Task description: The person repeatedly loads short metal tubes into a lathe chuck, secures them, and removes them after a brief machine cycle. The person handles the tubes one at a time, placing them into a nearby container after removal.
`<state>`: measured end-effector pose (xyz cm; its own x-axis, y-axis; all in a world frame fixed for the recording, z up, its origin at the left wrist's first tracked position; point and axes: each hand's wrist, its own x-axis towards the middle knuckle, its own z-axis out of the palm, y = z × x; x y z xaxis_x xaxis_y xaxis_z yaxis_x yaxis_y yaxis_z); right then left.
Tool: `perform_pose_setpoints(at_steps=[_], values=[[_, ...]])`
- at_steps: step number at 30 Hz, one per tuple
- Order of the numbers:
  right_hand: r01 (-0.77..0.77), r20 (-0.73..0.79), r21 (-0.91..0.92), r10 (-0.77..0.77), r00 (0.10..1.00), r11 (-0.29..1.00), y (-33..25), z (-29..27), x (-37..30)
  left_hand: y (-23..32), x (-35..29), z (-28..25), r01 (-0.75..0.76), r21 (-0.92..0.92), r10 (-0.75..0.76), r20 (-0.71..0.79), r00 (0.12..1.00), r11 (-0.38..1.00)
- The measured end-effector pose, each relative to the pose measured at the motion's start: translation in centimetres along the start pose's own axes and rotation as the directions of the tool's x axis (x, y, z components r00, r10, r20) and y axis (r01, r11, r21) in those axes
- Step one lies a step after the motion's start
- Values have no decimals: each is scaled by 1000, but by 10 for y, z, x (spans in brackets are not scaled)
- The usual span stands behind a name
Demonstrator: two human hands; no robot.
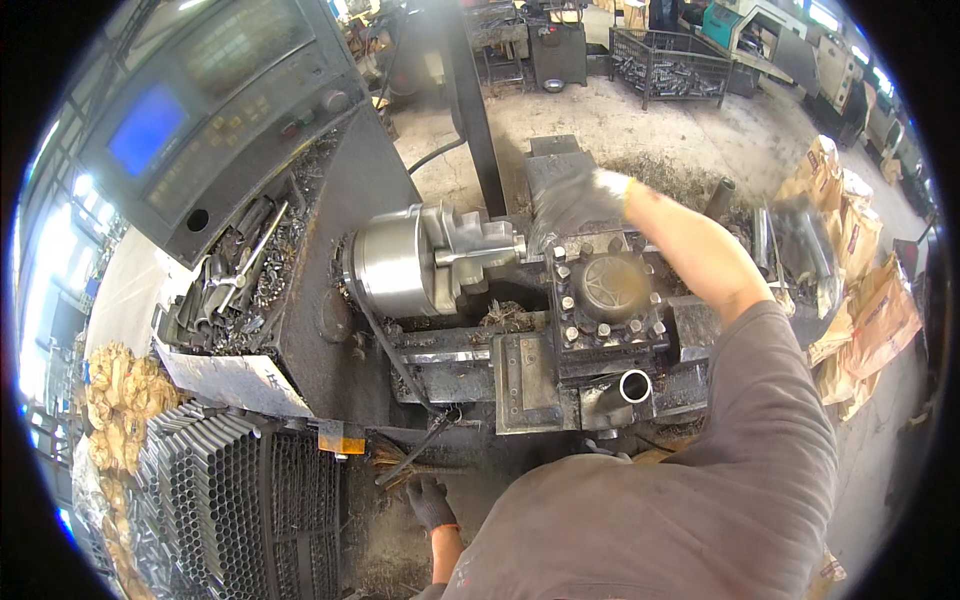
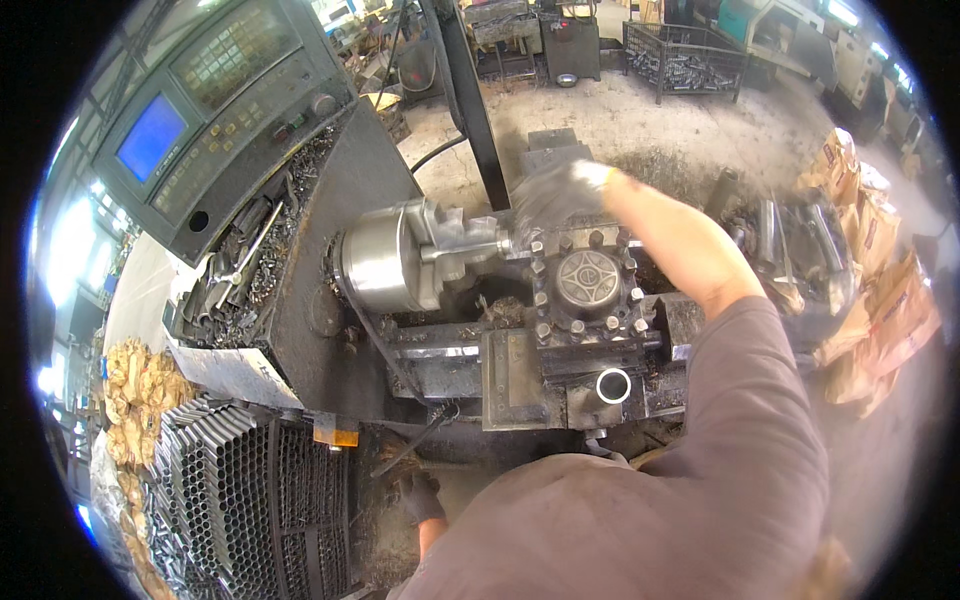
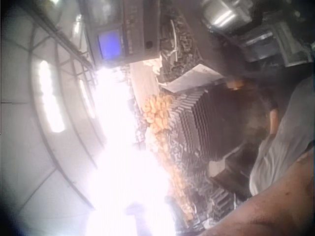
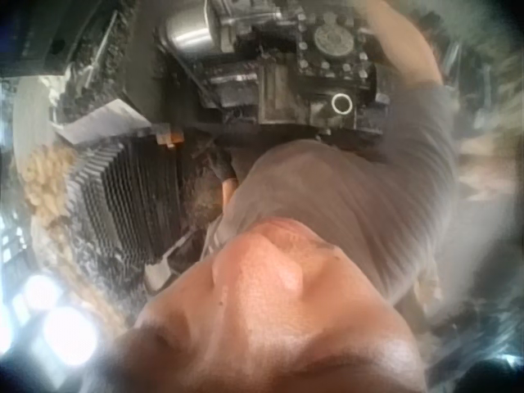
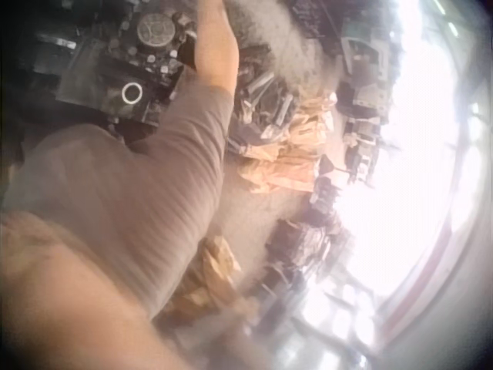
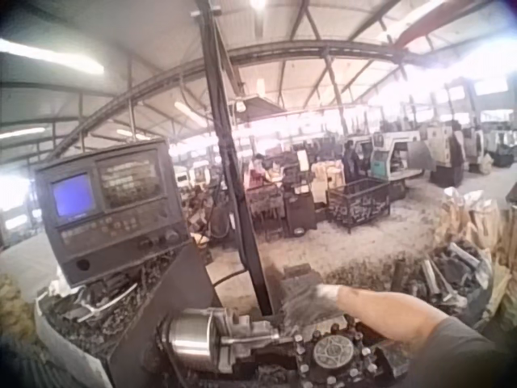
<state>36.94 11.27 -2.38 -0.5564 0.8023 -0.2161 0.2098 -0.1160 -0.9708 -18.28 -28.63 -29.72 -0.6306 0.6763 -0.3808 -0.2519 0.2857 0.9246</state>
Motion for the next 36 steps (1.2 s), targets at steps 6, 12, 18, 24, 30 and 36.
perform_pose_setpoints(at_steps=[6,12,18,24,30,36], values=[[-408,-497,-857,-296,816,315,36,-86,-13,23,-8,21,-263,304,200,222,954,916],[389,416,-812,-36,909,435,22,14,76,170,-41,176,-919,351,657,652,379,182],[282,122,-794,-314,942,539,20,81,102,278,-36,353,-924,-21,515,826,-232,-382],[-245,132,-846,632,763,473,18,5,88,268,-16,420,-837,55,419,882,-214,-544],[-308,110,-842,701,705,442,-2,31,81,257,-4,420,-879,44,501,835,-228,-475],[19,109,-959,306,946,284,-15,30,9,261,-6,423,-871,49,552,791,-266,-489]])
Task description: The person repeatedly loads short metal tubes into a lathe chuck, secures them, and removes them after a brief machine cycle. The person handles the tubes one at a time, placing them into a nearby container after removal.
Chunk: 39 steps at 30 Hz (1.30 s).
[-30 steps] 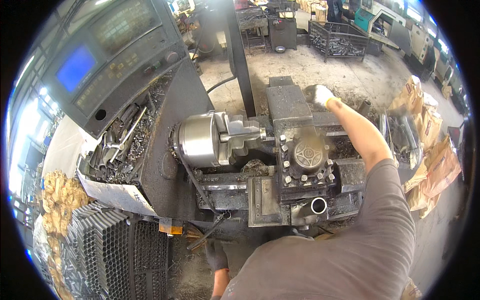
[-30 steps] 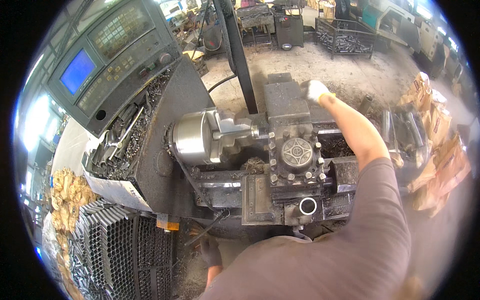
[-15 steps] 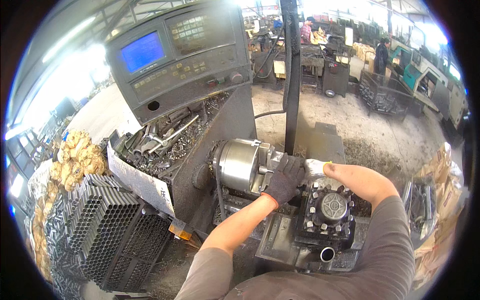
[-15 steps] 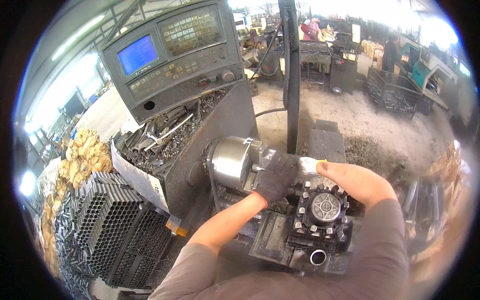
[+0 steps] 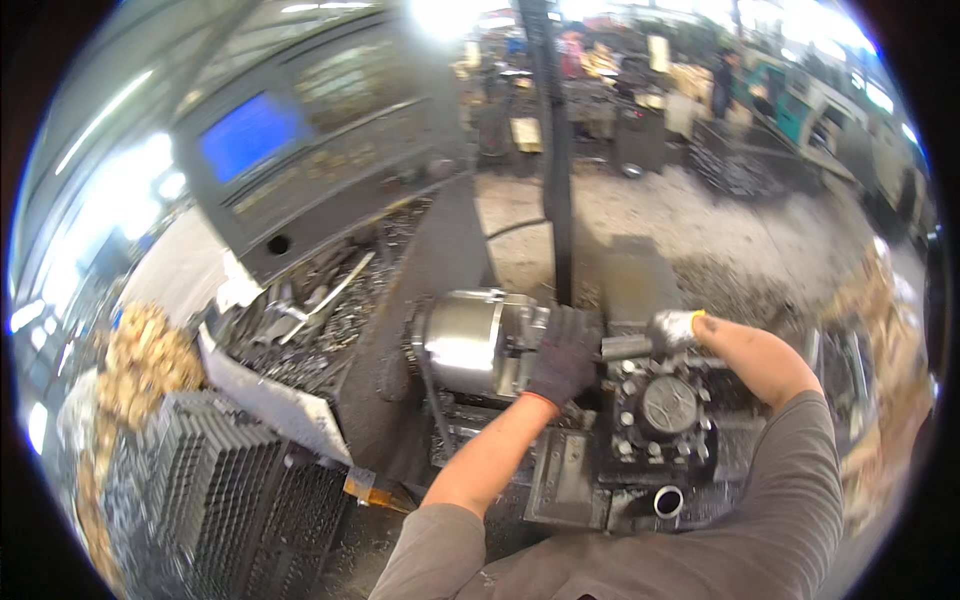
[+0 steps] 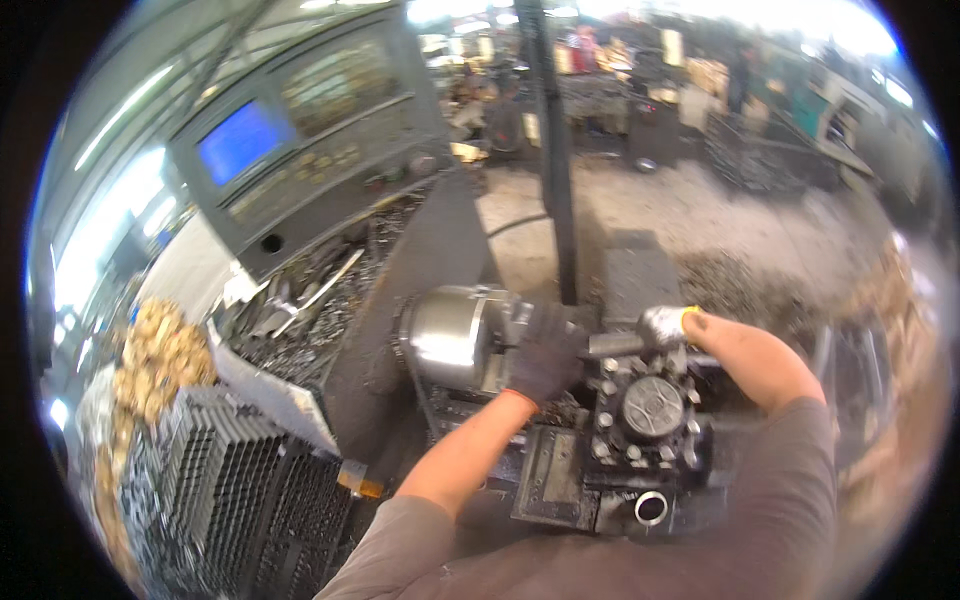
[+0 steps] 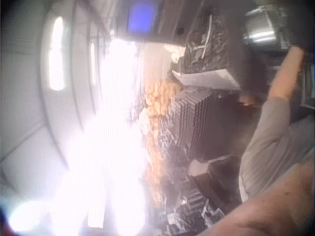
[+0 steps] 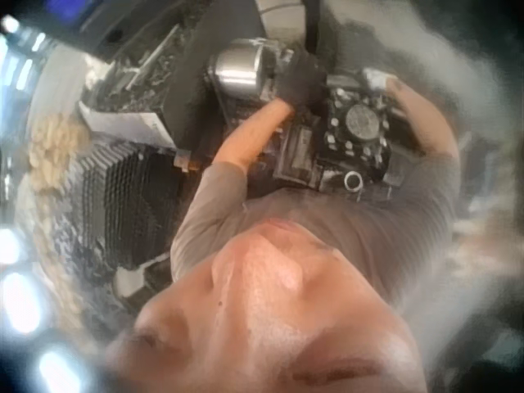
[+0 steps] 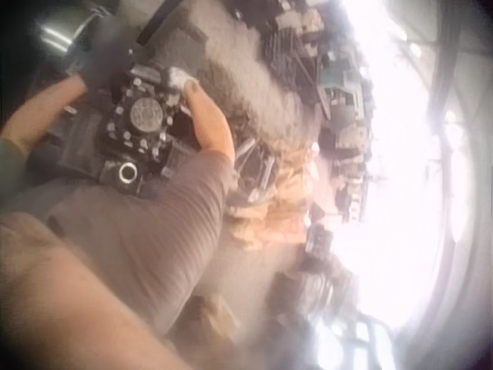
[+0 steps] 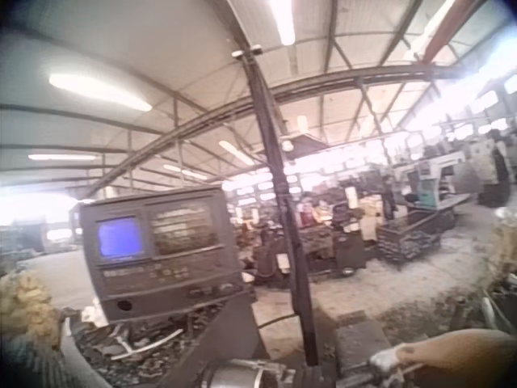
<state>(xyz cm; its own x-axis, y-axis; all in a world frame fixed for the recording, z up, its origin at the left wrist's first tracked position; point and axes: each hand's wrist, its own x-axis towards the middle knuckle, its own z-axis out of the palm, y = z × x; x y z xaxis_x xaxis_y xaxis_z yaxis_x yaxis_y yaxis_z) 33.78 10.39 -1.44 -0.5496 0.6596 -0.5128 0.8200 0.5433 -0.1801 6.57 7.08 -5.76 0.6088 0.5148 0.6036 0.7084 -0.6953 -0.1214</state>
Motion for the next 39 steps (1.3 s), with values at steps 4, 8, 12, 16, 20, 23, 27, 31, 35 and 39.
perform_pose_setpoints(at_steps=[4,8,12,16,20,23,27,31,35,39], values=[[-229,-657,325,393,643,918,10,25,-105,0,0,2,165,-273,-75,312,947,948],[-53,-745,642,638,195,765,-43,110,-229,3,-1,4,-35,136,10,179,984,990],[-97,-327,939,944,44,330,-121,301,-335,5,-2,-1,-108,106,87,183,979,988],[-648,343,680,930,-135,-344,-161,457,-369,5,-3,-5,-145,60,134,159,978,988],[-294,-294,923,947,-127,247,-158,390,-348,5,0,-5,-140,63,132,116,984,988],[-32,-574,732,641,509,681,-189,258,-290,6,-2,-14,-134,3,134,21,991,991],[-83,-523,558,428,737,826,-243,147,-180,15,-50,-51,-93,-125,55,-280,958,988],[465,-826,470,189,531,750,-223,91,-192,26,-180,-72,294,-515,-317,46,947,805],[309,-783,178,-56,619,934,-140,5,-190,13,-351,-50,616,-754,-758,534,375,-227],[-429,-550,-38,340,763,902,-68,-27,-95,-21,-466,-59,328,-848,-894,447,18,-418]])
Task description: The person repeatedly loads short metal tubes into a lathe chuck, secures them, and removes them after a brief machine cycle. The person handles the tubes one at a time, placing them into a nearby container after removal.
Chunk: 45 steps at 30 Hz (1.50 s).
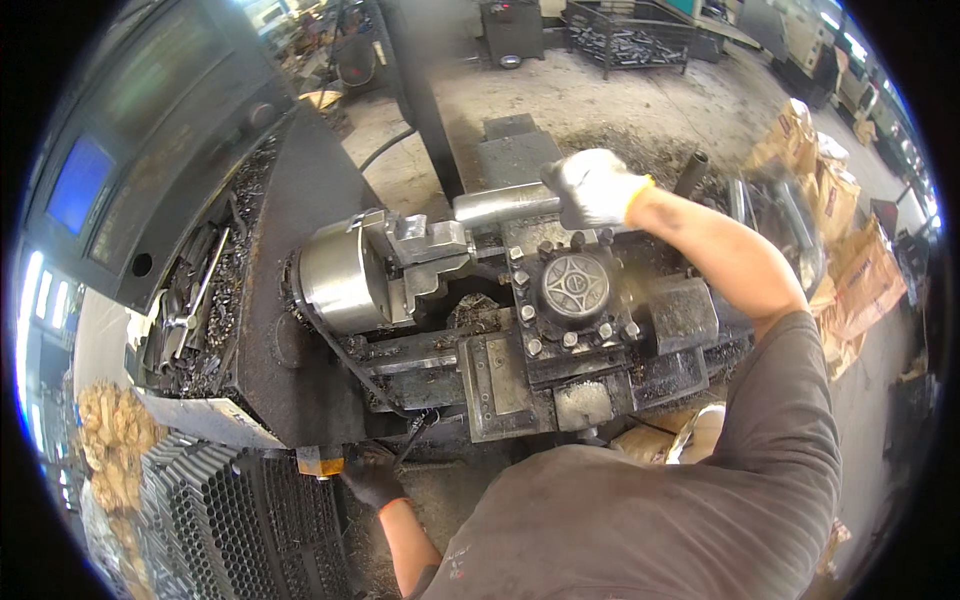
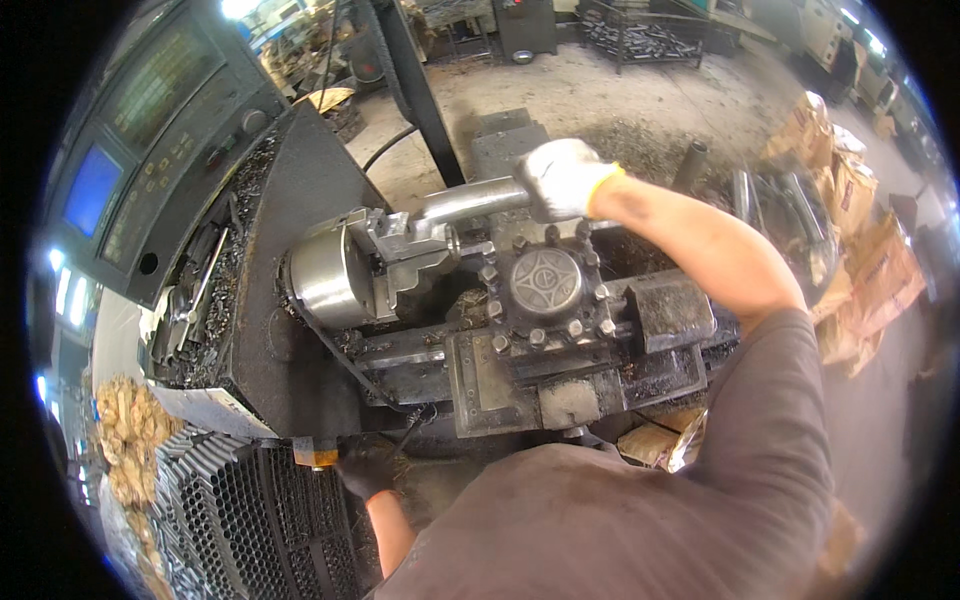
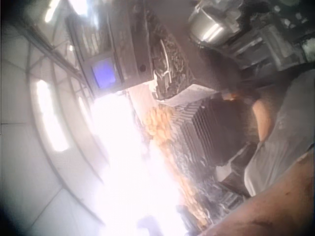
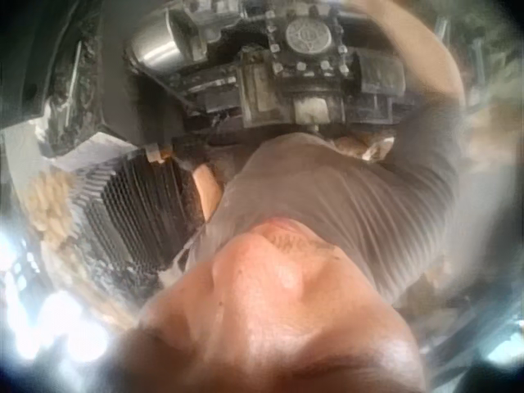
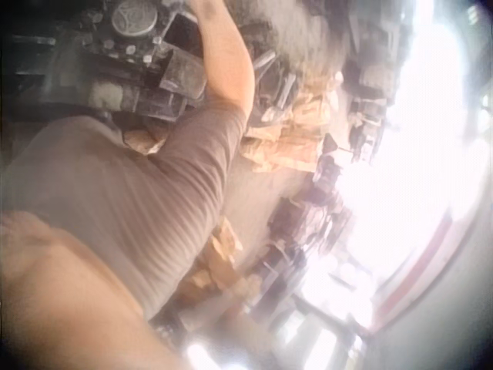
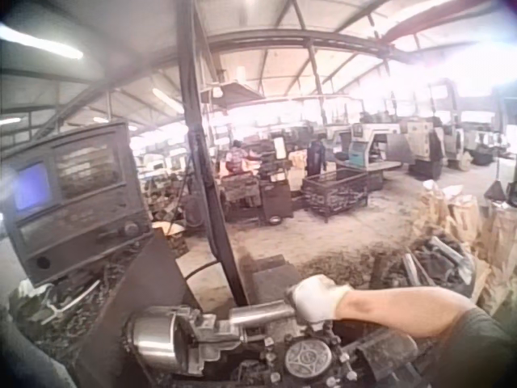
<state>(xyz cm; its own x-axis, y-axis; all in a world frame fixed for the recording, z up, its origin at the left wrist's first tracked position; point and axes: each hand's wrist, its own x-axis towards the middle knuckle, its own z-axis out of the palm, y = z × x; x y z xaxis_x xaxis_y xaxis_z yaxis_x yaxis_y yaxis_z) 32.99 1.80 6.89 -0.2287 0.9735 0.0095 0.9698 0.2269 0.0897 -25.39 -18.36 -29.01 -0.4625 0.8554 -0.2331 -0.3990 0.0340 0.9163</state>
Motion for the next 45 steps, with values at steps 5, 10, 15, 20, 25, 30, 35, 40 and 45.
perform_pose_setpoints(at_steps=[5,10,15,20,25,30,35,40,45], values=[[158,213,206,-202,956,966,33,111,58,52,-8,-16,-6,-220,-86,-406,910,976],[48,289,785,-433,854,618,48,148,77,98,-17,-11,214,-260,-260,-155,953,941],[-18,463,629,-356,812,777,-23,120,125,82,4,-47,91,-41,-97,-159,982,995],[-102,367,734,-265,892,672,-71,81,122,64,6,-49,-64,47,72,-199,977,997],[180,-226,679,-30,974,712,-71,27,-3,98,-48,5,-55,759,491,-362,792,649],[214,-428,789,265,864,576,-77,9,-148,196,-42,132,-692,685,905,411,109,-228],[303,-409,875,243,880,377,-95,38,-207,300,38,325,-600,762,740,545,394,-243],[43,-105,974,276,955,224,-101,67,-241,354,114,442,-336,867,548,493,676,-367],[21,-54,959,109,993,282,-114,87,-256,335,103,452,-394,867,626,494,603,-305]])
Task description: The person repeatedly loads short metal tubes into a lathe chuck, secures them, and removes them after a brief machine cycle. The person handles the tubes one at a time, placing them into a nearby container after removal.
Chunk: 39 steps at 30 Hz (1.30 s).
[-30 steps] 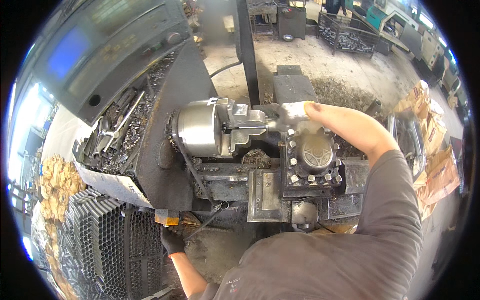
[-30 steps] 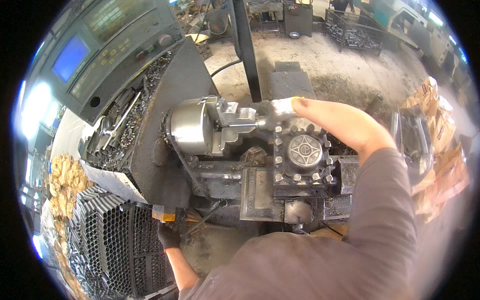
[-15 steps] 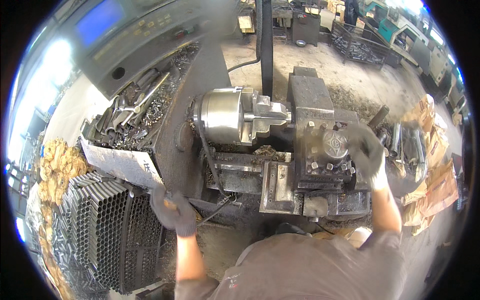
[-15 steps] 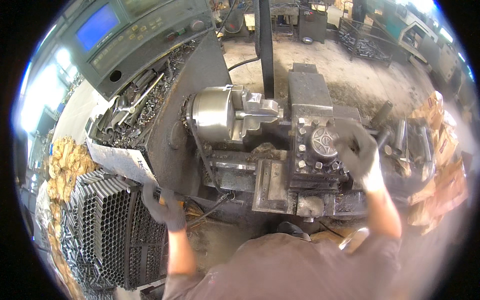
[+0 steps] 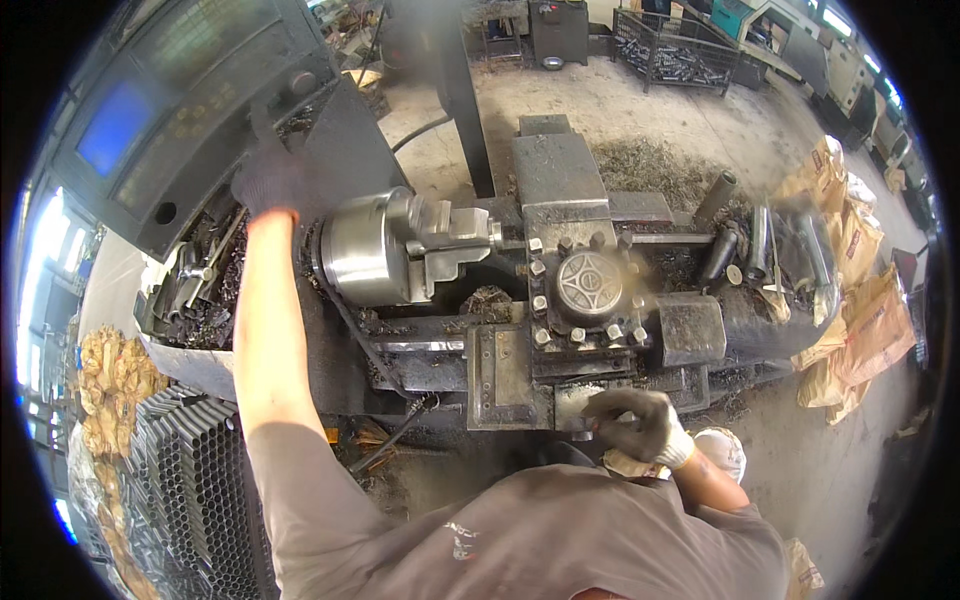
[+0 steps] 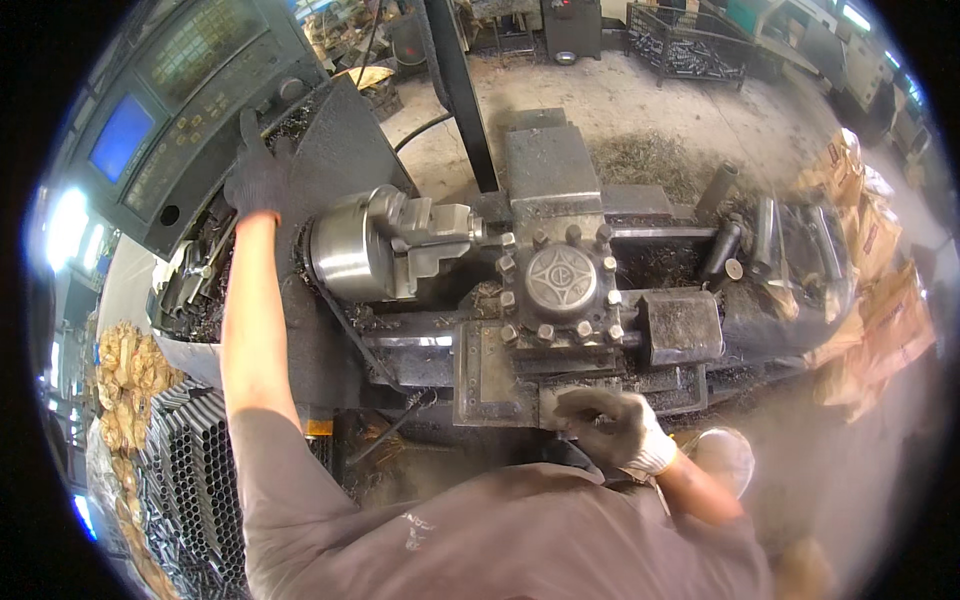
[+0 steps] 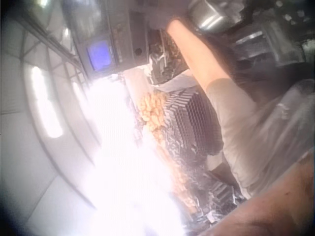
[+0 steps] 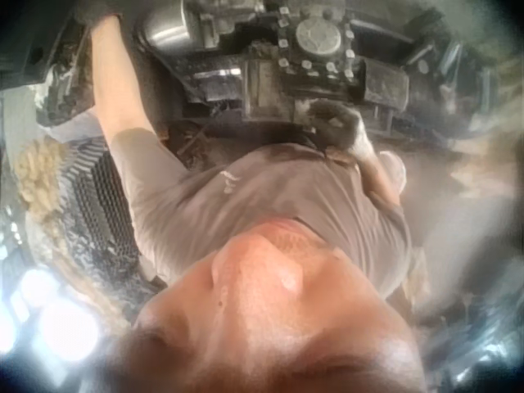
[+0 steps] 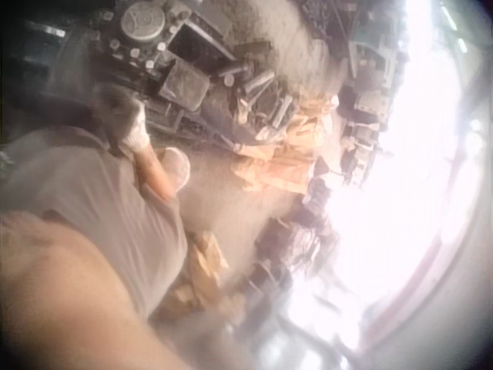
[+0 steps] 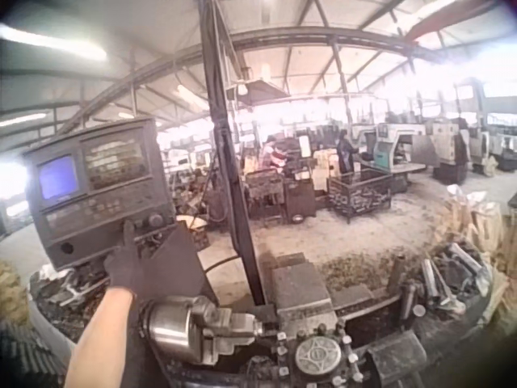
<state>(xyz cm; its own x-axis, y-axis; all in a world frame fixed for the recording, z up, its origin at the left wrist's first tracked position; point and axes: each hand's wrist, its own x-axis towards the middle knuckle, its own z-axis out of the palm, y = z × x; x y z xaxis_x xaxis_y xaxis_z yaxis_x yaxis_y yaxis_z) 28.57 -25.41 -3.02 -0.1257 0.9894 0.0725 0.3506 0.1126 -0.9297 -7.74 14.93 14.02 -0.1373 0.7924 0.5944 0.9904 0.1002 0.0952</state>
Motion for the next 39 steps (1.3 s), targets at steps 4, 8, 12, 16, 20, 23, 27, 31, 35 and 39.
perform_pose_setpoints(at_steps=[4,8,12,16,20,23,27,31,35,39], values=[[-23,259,35,13,966,999,6,42,11,-11,-171,2,-248,-318,285,75,956,915],[38,473,85,-74,878,996,10,119,33,-103,-410,38,-130,-546,409,428,806,827],[123,705,113,-167,690,986,20,225,47,-267,-671,29,610,10,-384,785,485,792],[216,878,24,-124,463,976,30,371,28,-393,-947,-106,813,580,-815,497,-298,56],[474,981,-74,-22,194,877,28,503,-4,-396,-1149,-255,701,540,-777,129,-616,-466],[569,999,-4,-24,42,822,5,580,-26,-349,-1210,-303,626,416,-674,39,-737,-660],[626,991,125,-69,-113,770,-38,672,-43,-283,-1211,-276,583,315,-578,118,-807,-749],[692,967,235,-90,-240,683,-73,770,-55,-243,-1175,-198,660,261,-571,342,-746,-705],[721,944,321,-150,-293,614,-124,893,-62,-259,-1125,-136,723,180,-576,492,-653,-667],[772,955,295,-203,-218,563,-225,1043,-71,-323,-1077,-130,687,53,-603,434,-669,-725]])
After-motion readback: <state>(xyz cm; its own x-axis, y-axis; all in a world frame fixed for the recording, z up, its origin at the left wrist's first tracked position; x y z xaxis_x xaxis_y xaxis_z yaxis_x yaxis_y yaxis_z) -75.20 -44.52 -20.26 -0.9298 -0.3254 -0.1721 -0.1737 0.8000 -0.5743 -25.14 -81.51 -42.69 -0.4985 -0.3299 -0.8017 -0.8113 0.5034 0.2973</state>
